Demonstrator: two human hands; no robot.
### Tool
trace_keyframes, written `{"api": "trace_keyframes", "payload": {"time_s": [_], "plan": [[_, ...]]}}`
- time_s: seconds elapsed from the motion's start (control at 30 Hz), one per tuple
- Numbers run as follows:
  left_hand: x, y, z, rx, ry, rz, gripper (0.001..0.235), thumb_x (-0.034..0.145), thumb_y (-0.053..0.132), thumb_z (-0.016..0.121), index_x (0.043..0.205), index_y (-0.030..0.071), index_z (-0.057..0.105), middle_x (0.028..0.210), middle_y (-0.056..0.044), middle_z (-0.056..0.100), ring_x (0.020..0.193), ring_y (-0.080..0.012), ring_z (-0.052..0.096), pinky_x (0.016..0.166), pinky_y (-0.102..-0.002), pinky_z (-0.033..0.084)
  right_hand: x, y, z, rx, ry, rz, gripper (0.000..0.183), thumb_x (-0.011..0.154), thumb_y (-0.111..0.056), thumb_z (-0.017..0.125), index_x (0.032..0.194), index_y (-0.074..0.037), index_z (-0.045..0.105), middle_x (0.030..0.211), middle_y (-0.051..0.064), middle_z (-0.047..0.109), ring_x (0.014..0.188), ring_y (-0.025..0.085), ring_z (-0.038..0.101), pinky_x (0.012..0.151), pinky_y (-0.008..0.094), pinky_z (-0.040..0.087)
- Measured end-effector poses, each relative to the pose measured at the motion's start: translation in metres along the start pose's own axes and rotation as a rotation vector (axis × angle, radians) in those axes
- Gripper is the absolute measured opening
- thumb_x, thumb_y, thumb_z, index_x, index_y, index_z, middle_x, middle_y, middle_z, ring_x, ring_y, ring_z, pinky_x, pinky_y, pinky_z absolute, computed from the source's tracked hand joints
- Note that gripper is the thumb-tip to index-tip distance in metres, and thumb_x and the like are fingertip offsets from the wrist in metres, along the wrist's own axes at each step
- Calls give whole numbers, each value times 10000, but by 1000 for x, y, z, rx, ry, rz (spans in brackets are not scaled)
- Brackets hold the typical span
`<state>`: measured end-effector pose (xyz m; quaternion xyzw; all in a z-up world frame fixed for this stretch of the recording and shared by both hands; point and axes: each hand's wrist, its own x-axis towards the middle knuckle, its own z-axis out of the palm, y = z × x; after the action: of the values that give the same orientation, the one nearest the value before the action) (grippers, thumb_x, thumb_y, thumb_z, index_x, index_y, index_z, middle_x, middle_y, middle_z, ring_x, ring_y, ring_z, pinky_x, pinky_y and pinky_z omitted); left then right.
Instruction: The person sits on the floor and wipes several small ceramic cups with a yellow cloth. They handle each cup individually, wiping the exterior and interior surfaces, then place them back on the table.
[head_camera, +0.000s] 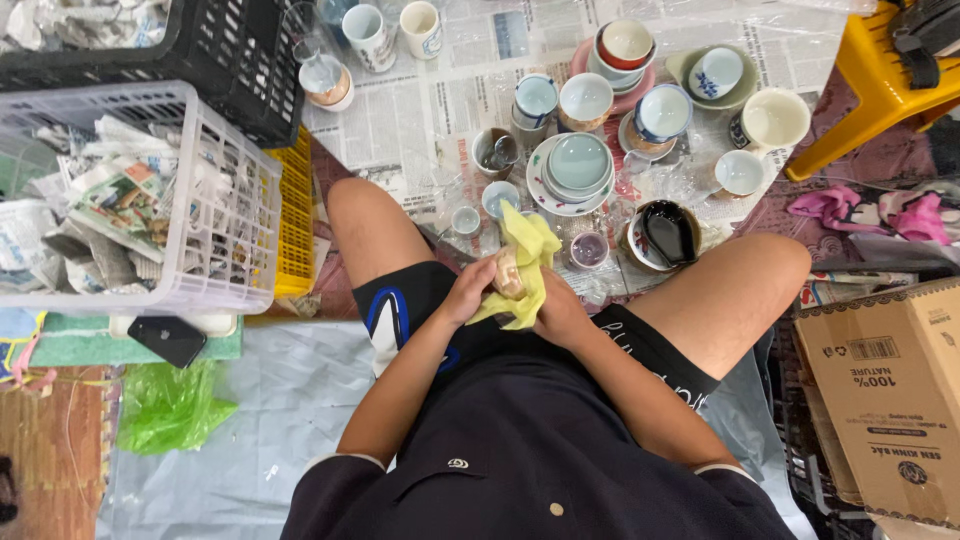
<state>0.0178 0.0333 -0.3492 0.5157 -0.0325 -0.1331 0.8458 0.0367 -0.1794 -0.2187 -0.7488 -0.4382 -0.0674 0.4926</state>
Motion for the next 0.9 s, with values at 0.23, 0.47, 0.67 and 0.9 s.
{"api": "trace_keyframes", "payload": {"time_s": [0.23, 0.47, 0.67, 0.9], "plan": [[0, -11, -6, 63, 18, 59, 564, 1105, 398, 521, 1415, -72, 545, 1280, -102, 663, 1167, -157, 625, 1036, -317, 492, -1, 2, -1, 54, -8, 40, 377, 827, -93, 788, 1183, -38, 676, 1173, 154, 701, 1134, 399, 667, 994, 454, 509], [-7, 15, 6, 42, -54, 78, 776, 969, 318, 732, 1543, -67, 379, 1469, -136, 548, 1348, -211, 536, 1143, -368, 436, -5, 15, -4, 133, -46, 9, 309, 863, -136, 782, 1141, -45, 683, 1133, 135, 694, 1073, 371, 679, 938, 450, 518], [-9, 25, 13, 137, -69, 212, 930, 876, 126, 855, 1592, -66, 292, 1537, -154, 482, 1410, -236, 492, 1192, -386, 404, -9, 23, -3, 151, 20, 27, 337, 872, -133, 782, 1172, -26, 671, 1184, 165, 683, 1112, 388, 669, 970, 461, 515], [5, -15, -14, -2, -40, 53, 841, 987, 513, 648, 1546, -63, 397, 1433, -135, 588, 1290, -211, 598, 1088, -357, 490, -20, 33, 6, 92, 25, 47, 381, 854, -148, 802, 1185, -18, 663, 1183, 172, 679, 1110, 403, 662, 981, 460, 518]]}}
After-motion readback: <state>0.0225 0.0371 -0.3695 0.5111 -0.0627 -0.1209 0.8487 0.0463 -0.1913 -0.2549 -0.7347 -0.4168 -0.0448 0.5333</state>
